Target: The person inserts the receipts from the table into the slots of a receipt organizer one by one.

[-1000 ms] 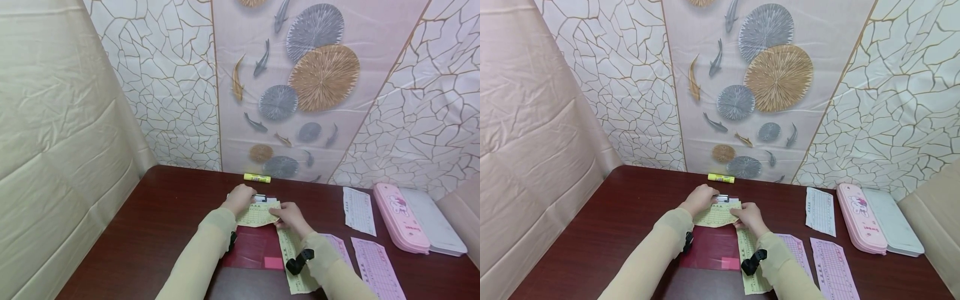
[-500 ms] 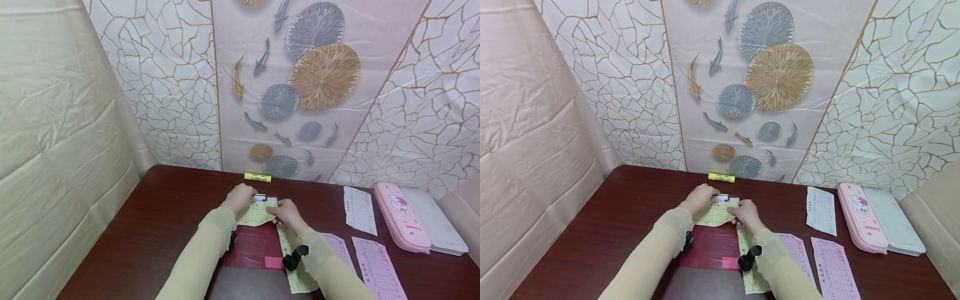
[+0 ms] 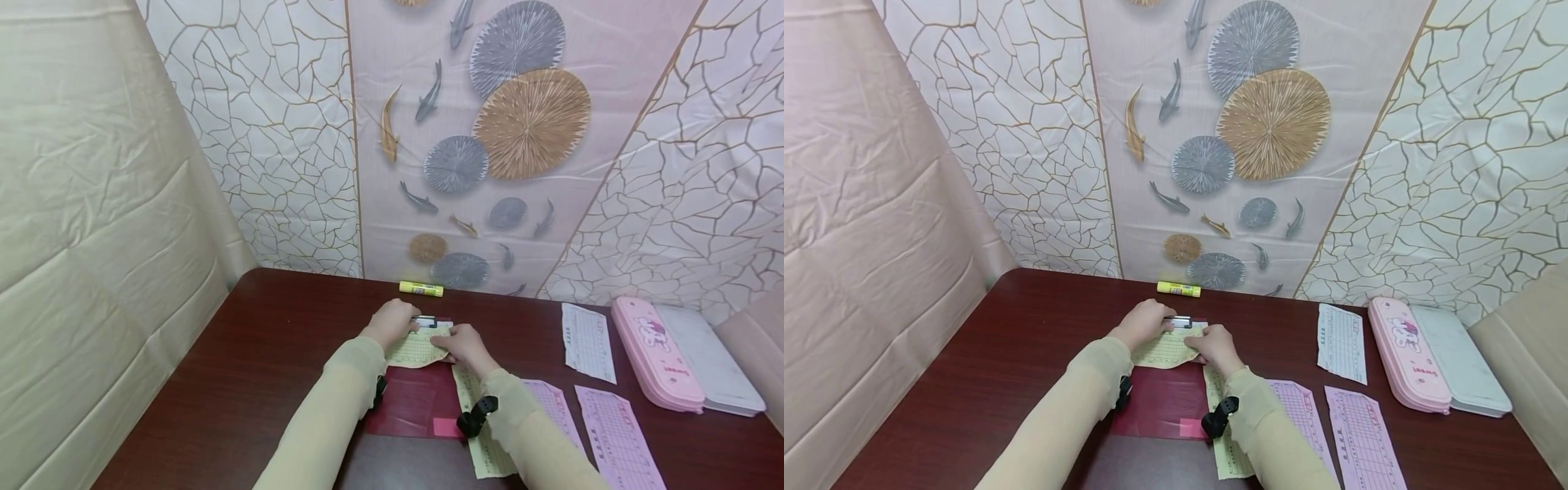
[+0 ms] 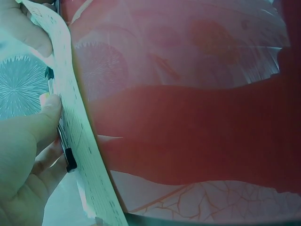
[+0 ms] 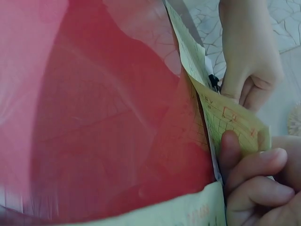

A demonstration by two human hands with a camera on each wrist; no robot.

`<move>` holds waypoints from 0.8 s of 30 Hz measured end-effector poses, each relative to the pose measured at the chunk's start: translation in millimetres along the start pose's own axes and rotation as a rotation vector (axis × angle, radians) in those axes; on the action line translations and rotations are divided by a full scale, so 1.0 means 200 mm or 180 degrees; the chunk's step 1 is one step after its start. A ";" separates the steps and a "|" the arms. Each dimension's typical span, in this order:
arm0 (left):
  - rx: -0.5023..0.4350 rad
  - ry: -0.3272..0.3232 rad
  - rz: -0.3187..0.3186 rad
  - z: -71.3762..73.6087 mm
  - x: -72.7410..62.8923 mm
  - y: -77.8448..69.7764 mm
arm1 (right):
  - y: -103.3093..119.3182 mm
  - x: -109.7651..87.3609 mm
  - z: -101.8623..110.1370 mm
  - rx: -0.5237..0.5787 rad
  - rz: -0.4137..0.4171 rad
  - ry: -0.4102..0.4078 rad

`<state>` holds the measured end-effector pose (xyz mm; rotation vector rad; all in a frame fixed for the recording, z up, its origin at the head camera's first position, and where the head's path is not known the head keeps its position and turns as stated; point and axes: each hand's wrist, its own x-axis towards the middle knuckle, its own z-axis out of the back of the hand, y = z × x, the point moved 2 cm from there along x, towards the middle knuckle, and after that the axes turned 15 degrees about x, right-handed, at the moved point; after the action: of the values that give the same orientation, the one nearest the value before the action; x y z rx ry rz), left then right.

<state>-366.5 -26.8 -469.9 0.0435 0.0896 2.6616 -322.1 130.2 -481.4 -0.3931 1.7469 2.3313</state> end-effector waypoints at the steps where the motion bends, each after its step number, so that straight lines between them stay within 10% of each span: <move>1: 0.0017 -0.0006 -0.0013 0.01 0.00 0.00 | 0.00 0.00 0.00 0.0034 -0.0019 0.0018; 18: -0.0115 0.0071 0.0007 0.00 0.01 0.00 | -0.01 -0.01 0.01 -0.0065 0.0012 0.0017; 24: 0.0266 0.0014 -0.0082 0.00 0.01 -0.03 | -0.01 0.00 0.00 -0.0201 -0.0046 -0.0062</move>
<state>-366.1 -21.0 -470.8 0.0633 0.2012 2.6313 -321.9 131.5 -482.5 -0.3905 1.6596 2.3768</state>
